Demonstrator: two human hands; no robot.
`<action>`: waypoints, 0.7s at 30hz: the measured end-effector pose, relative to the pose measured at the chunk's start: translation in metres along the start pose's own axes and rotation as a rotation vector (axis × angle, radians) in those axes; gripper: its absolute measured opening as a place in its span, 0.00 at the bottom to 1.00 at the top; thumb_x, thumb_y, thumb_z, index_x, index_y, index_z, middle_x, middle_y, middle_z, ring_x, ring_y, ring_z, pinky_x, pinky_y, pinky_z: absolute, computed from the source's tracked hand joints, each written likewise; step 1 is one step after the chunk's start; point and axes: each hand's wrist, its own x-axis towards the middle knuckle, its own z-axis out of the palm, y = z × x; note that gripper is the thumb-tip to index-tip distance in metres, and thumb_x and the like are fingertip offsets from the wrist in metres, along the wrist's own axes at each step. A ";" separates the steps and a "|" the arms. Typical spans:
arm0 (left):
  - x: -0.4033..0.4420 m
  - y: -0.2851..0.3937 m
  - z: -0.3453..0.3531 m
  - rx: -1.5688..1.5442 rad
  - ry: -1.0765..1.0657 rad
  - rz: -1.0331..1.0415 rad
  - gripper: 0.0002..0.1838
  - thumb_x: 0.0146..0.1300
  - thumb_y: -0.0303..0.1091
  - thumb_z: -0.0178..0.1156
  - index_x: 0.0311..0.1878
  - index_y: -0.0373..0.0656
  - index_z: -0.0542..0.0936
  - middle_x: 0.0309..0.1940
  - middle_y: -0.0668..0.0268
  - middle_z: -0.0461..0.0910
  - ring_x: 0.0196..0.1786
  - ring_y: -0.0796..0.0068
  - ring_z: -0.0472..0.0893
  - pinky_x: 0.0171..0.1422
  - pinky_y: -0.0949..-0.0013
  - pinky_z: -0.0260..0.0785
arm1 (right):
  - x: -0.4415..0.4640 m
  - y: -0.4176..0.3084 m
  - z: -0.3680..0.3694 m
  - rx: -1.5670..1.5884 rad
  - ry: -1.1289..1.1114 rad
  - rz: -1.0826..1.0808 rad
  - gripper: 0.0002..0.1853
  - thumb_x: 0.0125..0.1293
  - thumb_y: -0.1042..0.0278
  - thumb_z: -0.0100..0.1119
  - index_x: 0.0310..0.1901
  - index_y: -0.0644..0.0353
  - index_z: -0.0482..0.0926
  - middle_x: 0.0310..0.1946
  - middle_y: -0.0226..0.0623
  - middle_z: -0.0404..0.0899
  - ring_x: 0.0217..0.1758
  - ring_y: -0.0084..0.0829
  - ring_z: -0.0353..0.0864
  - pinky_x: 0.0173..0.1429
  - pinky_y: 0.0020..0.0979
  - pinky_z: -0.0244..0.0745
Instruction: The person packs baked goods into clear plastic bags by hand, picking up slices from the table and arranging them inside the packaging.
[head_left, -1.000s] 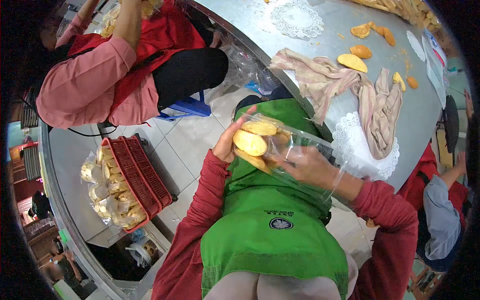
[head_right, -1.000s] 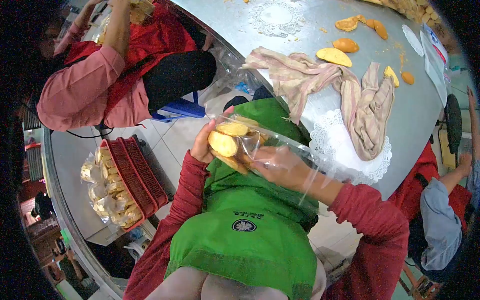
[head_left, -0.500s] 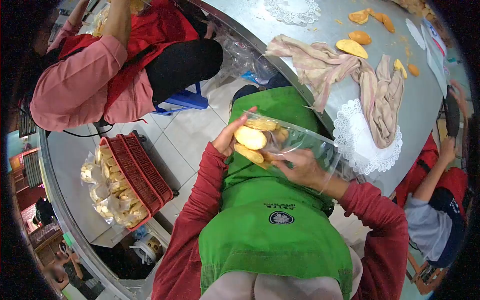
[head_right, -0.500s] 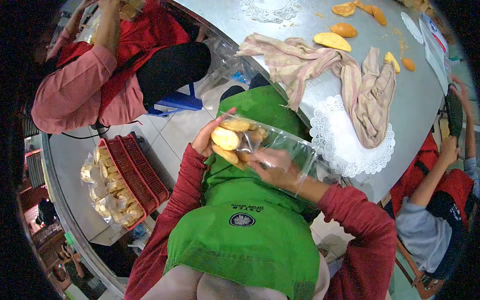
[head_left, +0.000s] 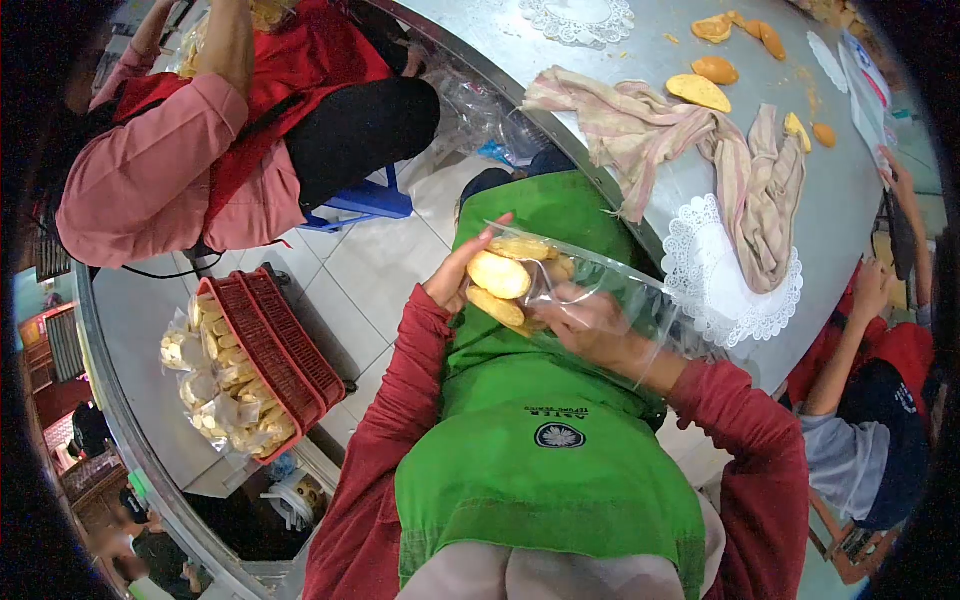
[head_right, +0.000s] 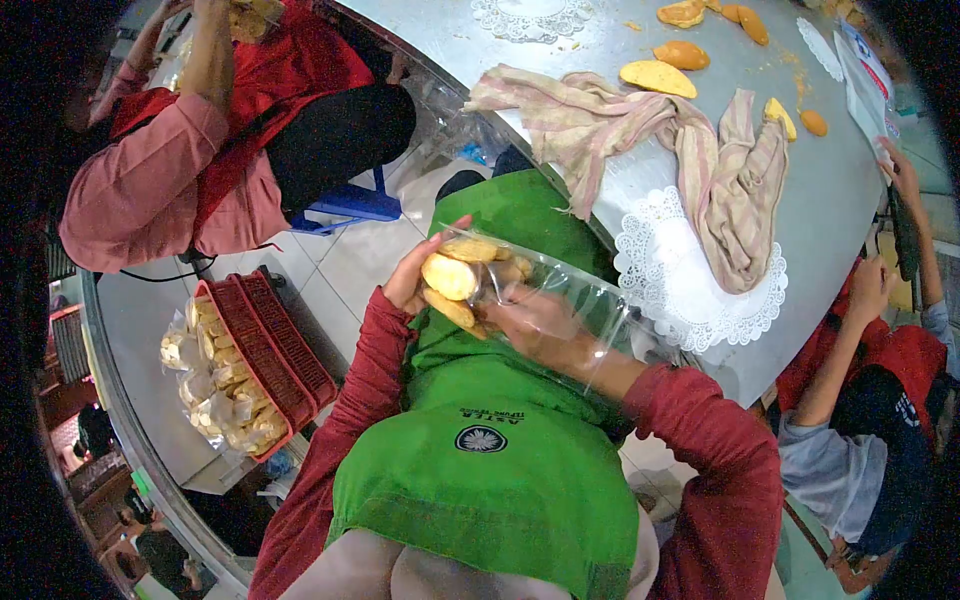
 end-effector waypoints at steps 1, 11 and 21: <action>0.000 0.001 0.002 0.003 0.003 0.005 0.32 0.70 0.47 0.42 0.72 0.42 0.52 0.59 0.56 0.71 0.58 0.66 0.75 0.63 0.66 0.65 | -0.003 0.002 0.004 -0.026 -0.037 0.014 0.08 0.56 0.72 0.58 0.38 0.55 0.80 0.31 0.34 0.75 0.30 0.35 0.79 0.29 0.33 0.76; 0.001 0.002 -0.001 -0.006 -0.034 0.002 0.32 0.70 0.47 0.41 0.72 0.42 0.51 0.60 0.54 0.70 0.59 0.64 0.73 0.65 0.64 0.64 | -0.009 0.003 0.019 0.065 0.045 0.093 0.10 0.55 0.72 0.60 0.41 0.53 0.81 0.32 0.33 0.75 0.31 0.35 0.79 0.31 0.33 0.76; 0.001 0.006 -0.001 -0.009 -0.039 -0.007 0.33 0.69 0.47 0.44 0.72 0.44 0.50 0.59 0.53 0.70 0.58 0.63 0.74 0.64 0.65 0.65 | -0.001 0.000 0.024 0.123 0.005 0.127 0.13 0.57 0.71 0.60 0.45 0.56 0.79 0.38 0.40 0.77 0.38 0.38 0.80 0.39 0.32 0.76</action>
